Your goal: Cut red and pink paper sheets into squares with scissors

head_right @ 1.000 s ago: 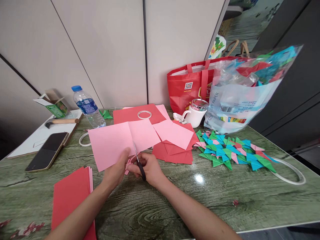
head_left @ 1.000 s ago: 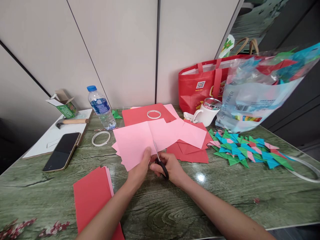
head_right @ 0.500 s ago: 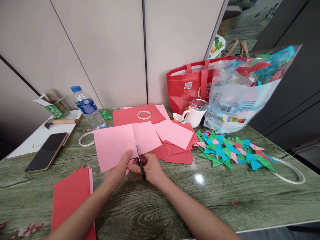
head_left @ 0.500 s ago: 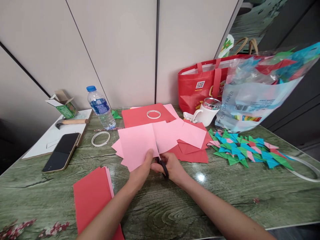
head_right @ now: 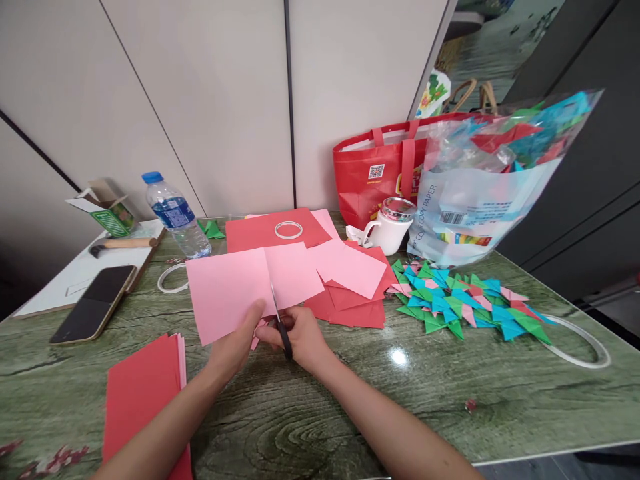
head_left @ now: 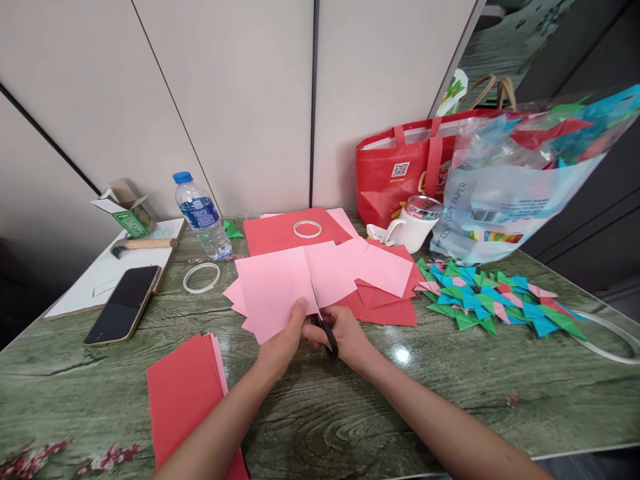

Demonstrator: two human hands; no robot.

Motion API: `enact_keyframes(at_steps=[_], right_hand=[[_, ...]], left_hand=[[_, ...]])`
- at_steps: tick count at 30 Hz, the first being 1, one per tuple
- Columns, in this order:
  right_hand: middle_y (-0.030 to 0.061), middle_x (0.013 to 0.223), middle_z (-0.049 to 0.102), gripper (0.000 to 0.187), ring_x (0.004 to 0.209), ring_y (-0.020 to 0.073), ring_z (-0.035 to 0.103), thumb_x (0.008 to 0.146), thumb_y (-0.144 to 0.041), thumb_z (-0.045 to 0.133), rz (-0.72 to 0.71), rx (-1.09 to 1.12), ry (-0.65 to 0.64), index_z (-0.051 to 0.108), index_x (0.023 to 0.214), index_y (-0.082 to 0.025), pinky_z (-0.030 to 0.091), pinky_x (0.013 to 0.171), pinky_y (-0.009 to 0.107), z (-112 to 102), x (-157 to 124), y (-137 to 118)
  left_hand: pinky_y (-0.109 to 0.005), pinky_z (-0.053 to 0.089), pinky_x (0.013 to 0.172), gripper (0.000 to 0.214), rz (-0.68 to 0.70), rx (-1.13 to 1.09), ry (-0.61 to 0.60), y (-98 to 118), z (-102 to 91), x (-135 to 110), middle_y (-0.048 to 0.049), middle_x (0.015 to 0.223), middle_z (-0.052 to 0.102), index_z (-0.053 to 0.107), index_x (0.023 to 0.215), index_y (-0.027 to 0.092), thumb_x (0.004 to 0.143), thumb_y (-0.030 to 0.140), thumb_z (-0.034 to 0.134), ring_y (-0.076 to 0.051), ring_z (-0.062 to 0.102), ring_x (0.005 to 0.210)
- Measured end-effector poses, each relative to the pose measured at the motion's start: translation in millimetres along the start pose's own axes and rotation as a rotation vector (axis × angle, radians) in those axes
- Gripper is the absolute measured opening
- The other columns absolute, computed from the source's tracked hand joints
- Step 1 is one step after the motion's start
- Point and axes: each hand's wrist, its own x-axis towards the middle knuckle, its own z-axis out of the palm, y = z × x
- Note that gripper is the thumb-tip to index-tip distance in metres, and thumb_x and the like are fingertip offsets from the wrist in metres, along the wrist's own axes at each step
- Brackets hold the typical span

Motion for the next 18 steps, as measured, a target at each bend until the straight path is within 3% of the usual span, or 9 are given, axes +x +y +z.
enact_keyframes(at_steps=[13, 18], right_hand=[[-0.0045, 0.043, 0.047, 0.030, 0.039, 0.0074, 0.041, 0.057, -0.039, 0.068, 0.025, 0.009, 0.011, 0.052, 0.059, -0.014, 0.029, 0.038, 0.020, 0.0, -0.3, 3.6], [-0.0048, 0.043, 0.048, 0.030, 0.039, 0.0079, 0.041, 0.056, -0.039, 0.069, 0.030, 0.033, 0.019, 0.052, 0.060, -0.014, 0.030, 0.039, 0.021, 0.2, -0.9, 3.5]], left_hand=[[-0.034, 0.037, 0.087, 0.035, -0.021, 0.039, 0.018, 10.1, 0.5, -3.5, -0.0085, 0.092, 0.061, 0.059, 0.086, 0.016, 0.064, 0.043, 0.057, -0.022, 0.055, 0.088], [-0.032, 0.040, 0.082, 0.028, -0.040, 0.044, 0.004, 13.1, 1.2, -5.0, -0.0069, 0.080, 0.063, 0.060, 0.074, 0.017, 0.063, 0.043, 0.058, -0.021, 0.056, 0.081]])
